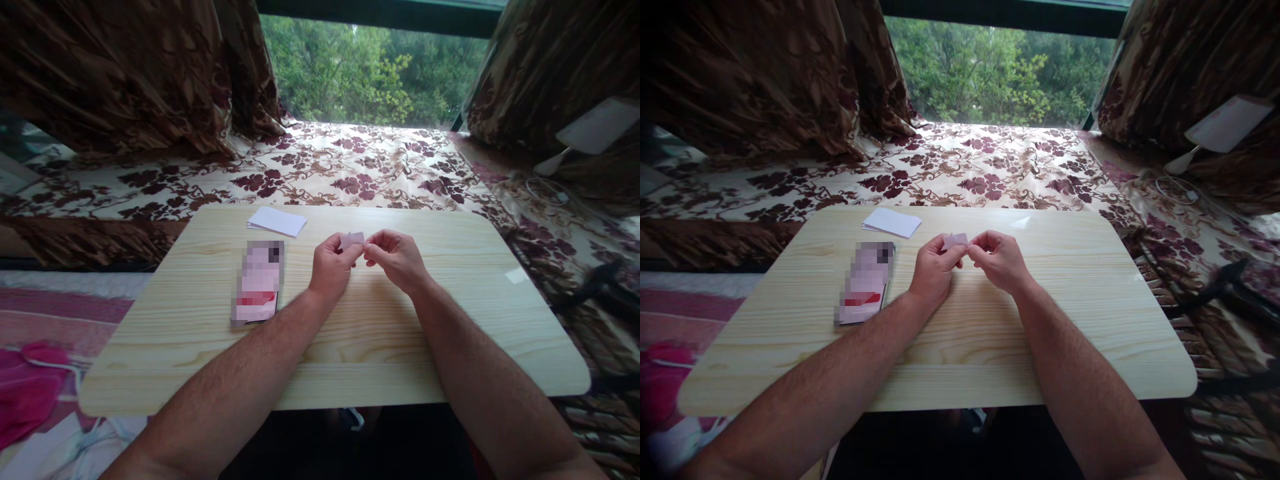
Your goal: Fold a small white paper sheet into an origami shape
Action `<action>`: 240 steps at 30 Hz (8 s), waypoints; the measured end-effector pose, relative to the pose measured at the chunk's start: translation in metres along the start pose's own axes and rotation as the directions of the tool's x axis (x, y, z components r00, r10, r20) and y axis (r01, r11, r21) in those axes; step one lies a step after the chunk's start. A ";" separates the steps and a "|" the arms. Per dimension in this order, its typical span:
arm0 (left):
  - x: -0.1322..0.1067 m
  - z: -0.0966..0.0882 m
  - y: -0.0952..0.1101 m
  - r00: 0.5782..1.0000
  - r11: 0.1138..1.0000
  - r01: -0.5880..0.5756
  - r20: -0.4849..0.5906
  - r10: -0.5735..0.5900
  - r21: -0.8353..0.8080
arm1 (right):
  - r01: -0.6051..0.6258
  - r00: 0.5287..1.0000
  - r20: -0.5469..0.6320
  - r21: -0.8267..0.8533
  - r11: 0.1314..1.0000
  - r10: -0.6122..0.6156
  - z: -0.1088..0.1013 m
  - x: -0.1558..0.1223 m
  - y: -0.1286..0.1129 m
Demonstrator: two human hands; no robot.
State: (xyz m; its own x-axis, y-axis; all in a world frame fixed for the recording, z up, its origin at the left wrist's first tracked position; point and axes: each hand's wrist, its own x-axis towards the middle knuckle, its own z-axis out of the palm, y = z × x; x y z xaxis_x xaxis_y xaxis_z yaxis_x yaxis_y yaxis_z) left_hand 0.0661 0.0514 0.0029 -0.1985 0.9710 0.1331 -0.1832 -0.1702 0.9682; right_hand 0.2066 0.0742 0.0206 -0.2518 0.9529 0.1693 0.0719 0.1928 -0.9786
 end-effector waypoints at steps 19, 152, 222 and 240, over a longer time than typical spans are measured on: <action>-0.004 0.004 -0.001 0.999 0.999 0.036 -0.020 -0.036 -0.034 | 0.016 0.998 -0.056 -0.148 0.989 -0.025 0.004 -0.002 0.000; 0.002 -0.003 0.006 0.976 0.983 0.102 0.175 -0.128 0.153 | 0.009 0.998 -0.059 -0.087 0.996 -0.014 -0.003 0.001 0.008; 0.003 -0.003 0.001 0.992 0.969 0.023 0.118 -0.054 0.247 | 0.175 0.984 0.045 -0.345 0.922 -0.170 -0.008 -0.004 -0.009; 0.007 -0.004 -0.001 0.994 0.991 0.103 0.038 -0.099 -0.089 | 0.001 1.000 0.018 0.167 0.986 -0.005 -0.008 0.003 -0.004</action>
State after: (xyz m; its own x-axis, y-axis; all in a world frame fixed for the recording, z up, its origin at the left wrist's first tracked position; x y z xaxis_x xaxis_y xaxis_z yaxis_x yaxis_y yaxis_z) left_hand 0.0610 0.0581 0.0023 -0.1429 0.9888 0.0440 -0.2877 -0.0840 0.9540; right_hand 0.2135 0.0785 0.0263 -0.2697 0.9475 0.1715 -0.0909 0.1523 -0.9841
